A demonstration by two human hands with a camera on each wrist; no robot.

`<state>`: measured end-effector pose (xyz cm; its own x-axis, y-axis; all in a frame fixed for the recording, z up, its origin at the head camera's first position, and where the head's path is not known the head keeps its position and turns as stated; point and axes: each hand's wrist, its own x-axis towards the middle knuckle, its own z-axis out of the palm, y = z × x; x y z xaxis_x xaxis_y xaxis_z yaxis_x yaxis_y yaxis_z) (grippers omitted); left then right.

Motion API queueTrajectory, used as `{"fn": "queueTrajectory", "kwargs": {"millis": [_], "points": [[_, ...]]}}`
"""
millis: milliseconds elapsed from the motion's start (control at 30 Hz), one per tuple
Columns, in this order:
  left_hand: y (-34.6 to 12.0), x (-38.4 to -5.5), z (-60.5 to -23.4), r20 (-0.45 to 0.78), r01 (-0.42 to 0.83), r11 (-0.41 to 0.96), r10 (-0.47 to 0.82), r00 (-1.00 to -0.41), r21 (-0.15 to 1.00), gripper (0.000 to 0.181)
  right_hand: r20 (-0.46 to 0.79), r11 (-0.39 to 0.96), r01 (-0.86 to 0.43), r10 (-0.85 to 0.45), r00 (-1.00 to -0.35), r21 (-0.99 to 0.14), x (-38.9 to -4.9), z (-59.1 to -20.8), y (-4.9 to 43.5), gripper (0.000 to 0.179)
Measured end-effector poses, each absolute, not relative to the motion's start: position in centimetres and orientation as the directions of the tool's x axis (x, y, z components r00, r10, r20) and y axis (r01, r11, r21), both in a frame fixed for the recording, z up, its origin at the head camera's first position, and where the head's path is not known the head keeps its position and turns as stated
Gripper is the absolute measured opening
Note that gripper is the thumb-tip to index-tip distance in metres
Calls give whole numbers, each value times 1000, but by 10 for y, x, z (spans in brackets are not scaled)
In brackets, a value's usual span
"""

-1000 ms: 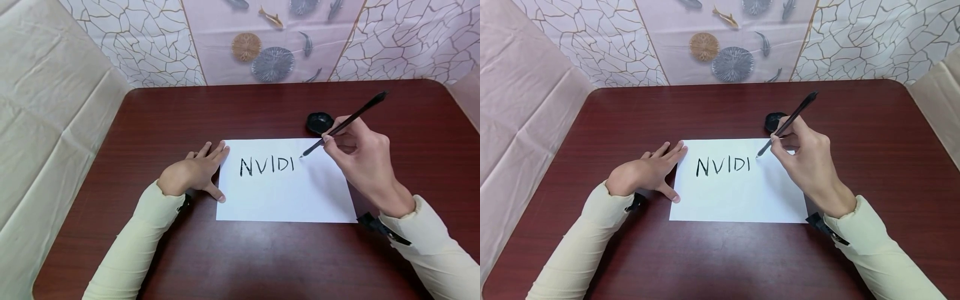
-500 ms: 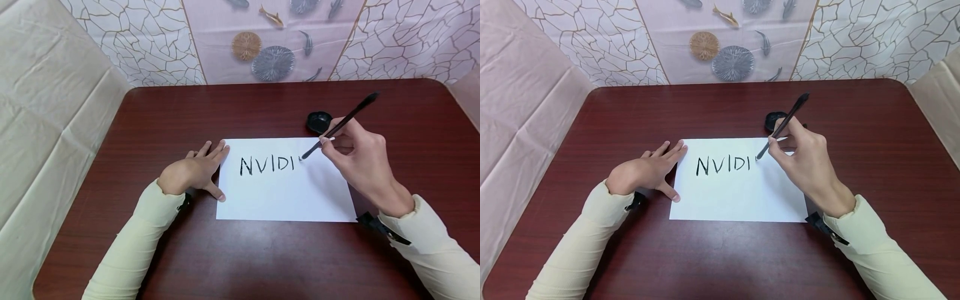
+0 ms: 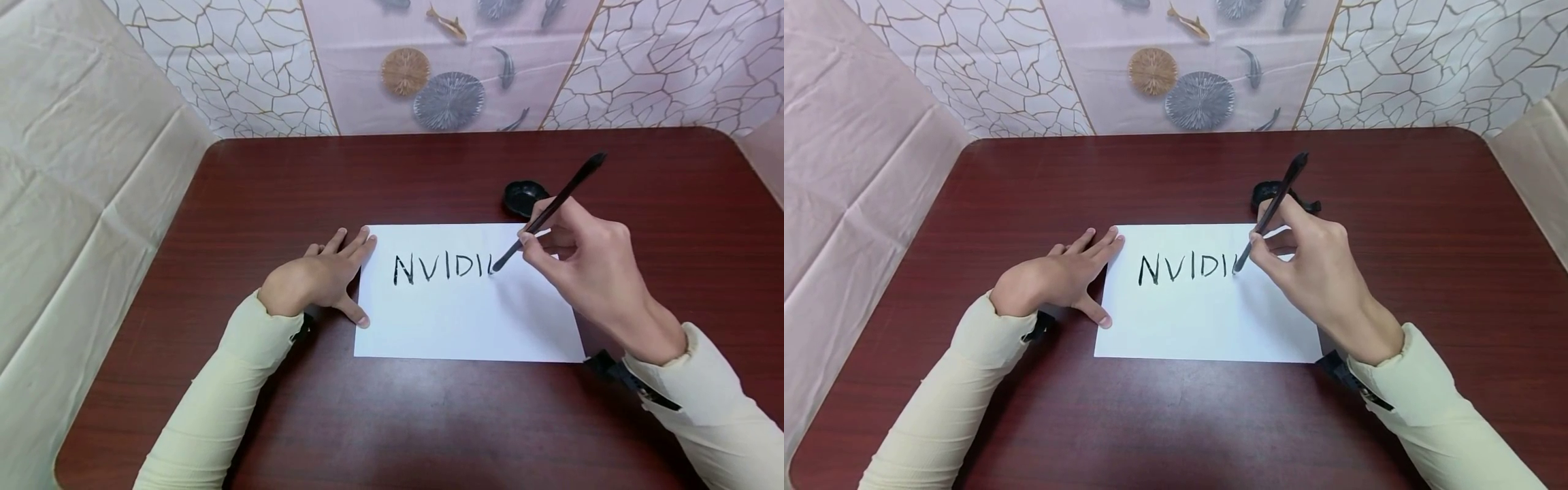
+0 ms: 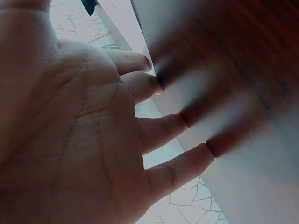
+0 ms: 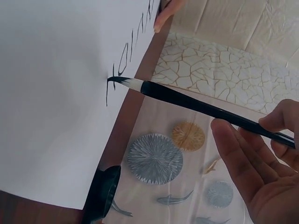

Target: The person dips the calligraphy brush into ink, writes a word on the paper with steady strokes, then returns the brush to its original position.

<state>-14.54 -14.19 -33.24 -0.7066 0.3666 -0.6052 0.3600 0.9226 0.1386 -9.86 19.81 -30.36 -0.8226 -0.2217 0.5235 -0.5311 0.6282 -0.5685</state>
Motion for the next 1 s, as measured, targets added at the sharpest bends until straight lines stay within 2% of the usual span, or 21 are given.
{"fn": "queueTrajectory", "kwargs": {"millis": [433,1000], "points": [[-141,-146,-332,-607,355,924,366,-706,144,146,584,648,-528,-156,-797,-548,-103,-305,204,24],[-141,-146,-333,-604,357,924,365,-708,140,147,555,642,-500,-136,-820,-582,-109,-310,206,24]]}}
